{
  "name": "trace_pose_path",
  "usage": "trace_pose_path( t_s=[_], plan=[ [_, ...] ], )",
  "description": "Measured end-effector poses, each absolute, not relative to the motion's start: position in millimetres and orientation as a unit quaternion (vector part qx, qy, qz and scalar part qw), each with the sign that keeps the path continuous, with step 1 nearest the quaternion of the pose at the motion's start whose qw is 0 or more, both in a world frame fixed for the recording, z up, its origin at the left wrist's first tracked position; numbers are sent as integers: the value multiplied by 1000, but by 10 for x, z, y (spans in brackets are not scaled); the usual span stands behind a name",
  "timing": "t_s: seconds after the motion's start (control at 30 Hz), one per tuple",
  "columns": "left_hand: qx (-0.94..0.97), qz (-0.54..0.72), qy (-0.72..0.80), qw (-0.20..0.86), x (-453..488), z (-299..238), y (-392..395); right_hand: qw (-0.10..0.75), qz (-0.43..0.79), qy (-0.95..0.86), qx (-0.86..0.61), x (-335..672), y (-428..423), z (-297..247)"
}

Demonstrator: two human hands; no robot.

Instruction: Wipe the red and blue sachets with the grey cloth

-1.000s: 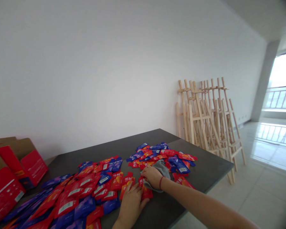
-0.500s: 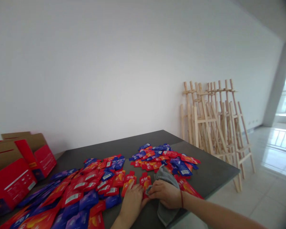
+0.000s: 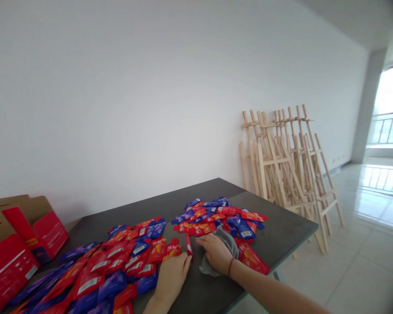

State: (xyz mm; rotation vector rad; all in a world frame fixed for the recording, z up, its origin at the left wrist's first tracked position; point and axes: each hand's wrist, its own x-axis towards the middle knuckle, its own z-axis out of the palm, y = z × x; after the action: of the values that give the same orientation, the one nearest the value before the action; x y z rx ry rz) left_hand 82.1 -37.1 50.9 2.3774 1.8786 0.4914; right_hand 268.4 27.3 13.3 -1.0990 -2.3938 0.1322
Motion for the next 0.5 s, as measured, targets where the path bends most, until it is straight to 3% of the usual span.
trace_pose_path(
  t_s=[0.2, 0.4, 0.5],
  plan=[
    [761, 170, 615, 118, 845, 421, -392, 215, 51, -926, -305, 2658, 264, 126],
    [757, 178, 627, -46, 699, 427, -244, 245, 56, -918, -307, 2649, 262, 89],
    [773, 136, 618, -49, 775, 329, -137, 304, 62, -886, -345, 2679, 272, 95]
  ],
)
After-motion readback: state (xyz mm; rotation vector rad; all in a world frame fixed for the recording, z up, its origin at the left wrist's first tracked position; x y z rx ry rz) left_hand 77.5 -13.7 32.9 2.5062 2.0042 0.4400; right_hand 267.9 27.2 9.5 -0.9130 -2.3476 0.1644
